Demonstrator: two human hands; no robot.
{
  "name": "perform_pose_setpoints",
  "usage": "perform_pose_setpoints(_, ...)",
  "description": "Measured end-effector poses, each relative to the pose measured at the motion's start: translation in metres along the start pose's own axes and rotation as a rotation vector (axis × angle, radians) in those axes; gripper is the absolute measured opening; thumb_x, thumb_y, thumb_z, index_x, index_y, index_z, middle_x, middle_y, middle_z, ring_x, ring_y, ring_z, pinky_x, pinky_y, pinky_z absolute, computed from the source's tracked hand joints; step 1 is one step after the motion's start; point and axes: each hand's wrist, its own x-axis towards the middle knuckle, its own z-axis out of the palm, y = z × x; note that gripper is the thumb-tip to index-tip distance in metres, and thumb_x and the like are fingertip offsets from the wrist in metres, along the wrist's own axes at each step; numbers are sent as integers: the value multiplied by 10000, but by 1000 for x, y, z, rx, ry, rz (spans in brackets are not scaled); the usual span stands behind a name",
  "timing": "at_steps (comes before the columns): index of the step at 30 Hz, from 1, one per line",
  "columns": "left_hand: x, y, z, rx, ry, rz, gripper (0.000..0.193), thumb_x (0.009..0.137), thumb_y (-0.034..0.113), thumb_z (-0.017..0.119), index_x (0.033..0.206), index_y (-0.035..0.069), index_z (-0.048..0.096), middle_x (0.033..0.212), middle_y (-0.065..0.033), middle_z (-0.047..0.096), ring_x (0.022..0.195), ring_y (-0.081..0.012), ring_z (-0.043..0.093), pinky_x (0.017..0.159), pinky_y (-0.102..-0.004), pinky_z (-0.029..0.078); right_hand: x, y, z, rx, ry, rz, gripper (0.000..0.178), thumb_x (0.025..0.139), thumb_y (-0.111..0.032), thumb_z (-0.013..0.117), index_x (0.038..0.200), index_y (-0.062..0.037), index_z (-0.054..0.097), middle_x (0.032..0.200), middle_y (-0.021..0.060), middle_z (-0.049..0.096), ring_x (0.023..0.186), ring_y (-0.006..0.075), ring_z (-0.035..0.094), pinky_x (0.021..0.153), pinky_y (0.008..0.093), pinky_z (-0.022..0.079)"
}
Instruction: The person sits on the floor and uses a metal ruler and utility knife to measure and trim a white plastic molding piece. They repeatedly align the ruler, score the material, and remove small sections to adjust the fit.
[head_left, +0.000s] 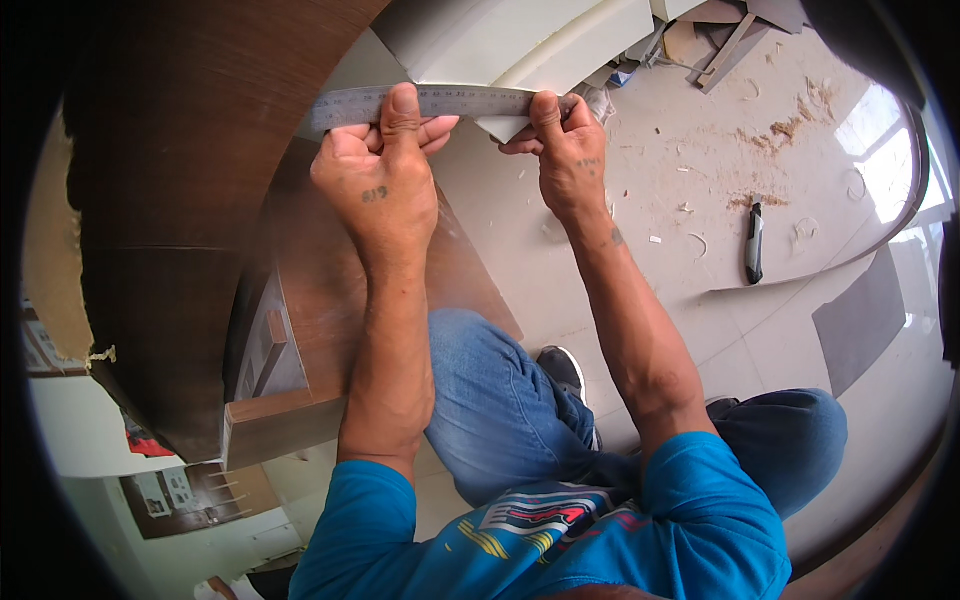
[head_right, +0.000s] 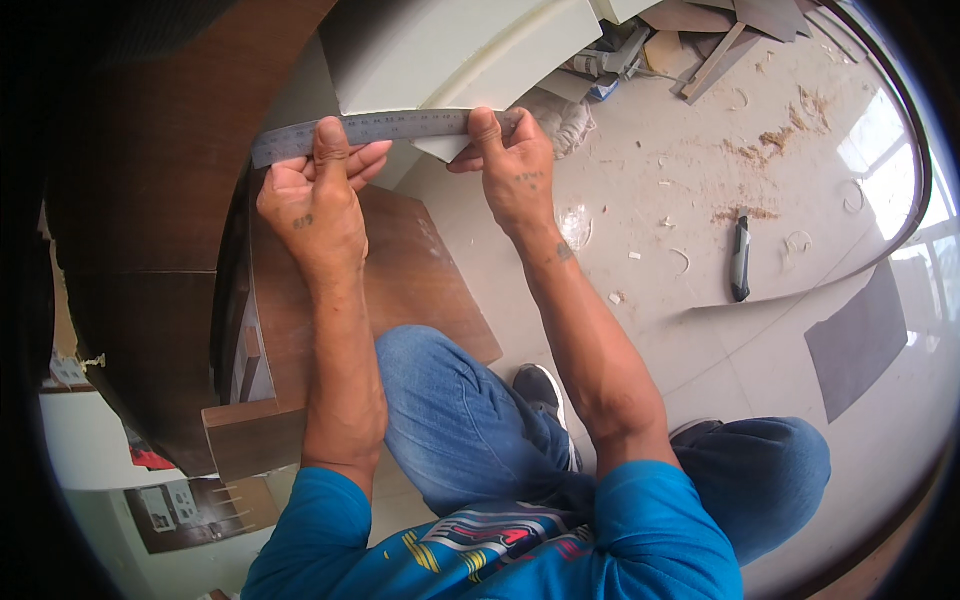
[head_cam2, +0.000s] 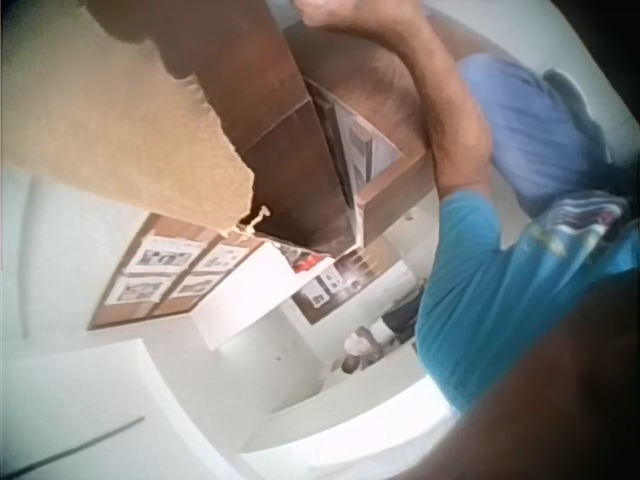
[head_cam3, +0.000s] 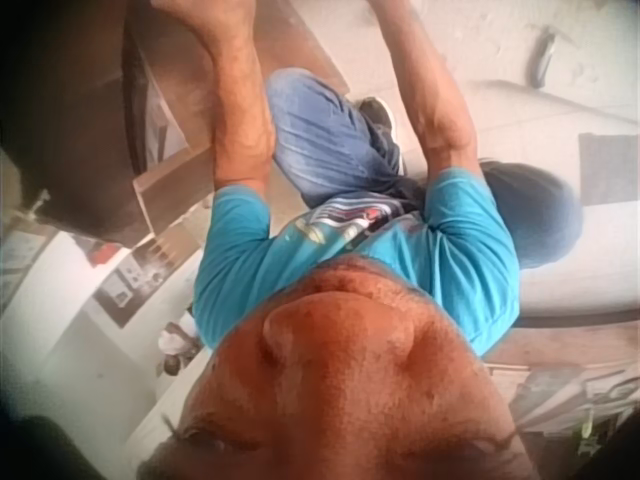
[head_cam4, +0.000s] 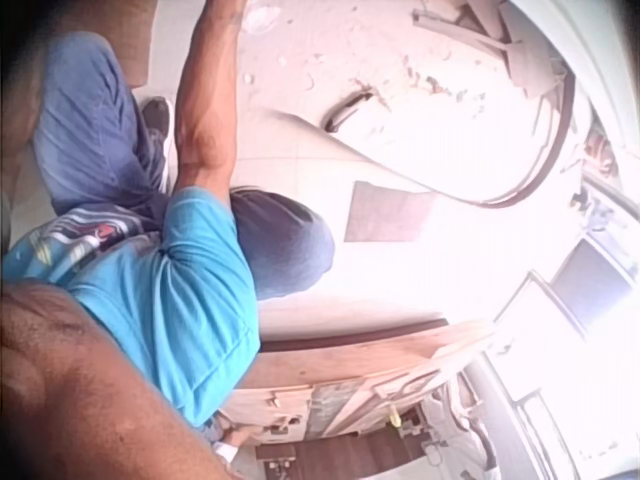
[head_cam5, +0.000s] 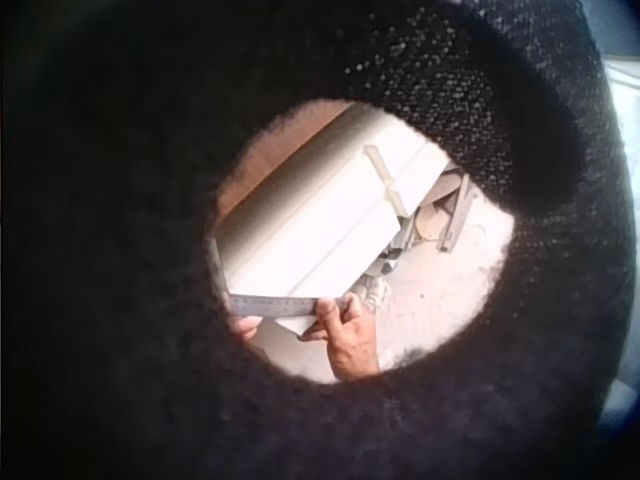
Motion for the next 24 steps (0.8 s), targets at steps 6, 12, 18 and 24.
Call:
perform_pose_setpoints(6,-1,4,1,9,6,-11,380,1038,238,729,936,-123,667,816,-166,759,735,-210,789,657,-285,653,0,1,2,22,1,-2,541,1006,-486,718,1024,28,552,912,124,683,721,199,736,669,337,662)
perform_pose_setpoints(12,-2,2,3,64,3,27,375,1023,252,753,945,-103,661,824,-146,769,752,-195,789,662,-263,604,-1,4,-2,16,1,4,546,1022,-494,692,1048,30,540,918,134,690,721,205,737,676,342,662)
perform_pose_setpoints(18,-2,0,-2,192,-57,87,355,984,253,799,1022,-79,679,871,-123,781,799,-180,782,718,-261,580,1,12,-7,91,-32,17,498,1046,-447,685,1058,27,532,892,133,690,763,233,751,736,366,662)
perform_pose_setpoints(24,-20,-9,-14,2,-154,179,435,846,164,920,1170,-16,692,1105,-117,762,882,-177,756,810,-315,627,3,14,-50,352,-104,116,416,1084,-474,602,1100,-60,565,999,147,730,837,286,765,761,423,653)
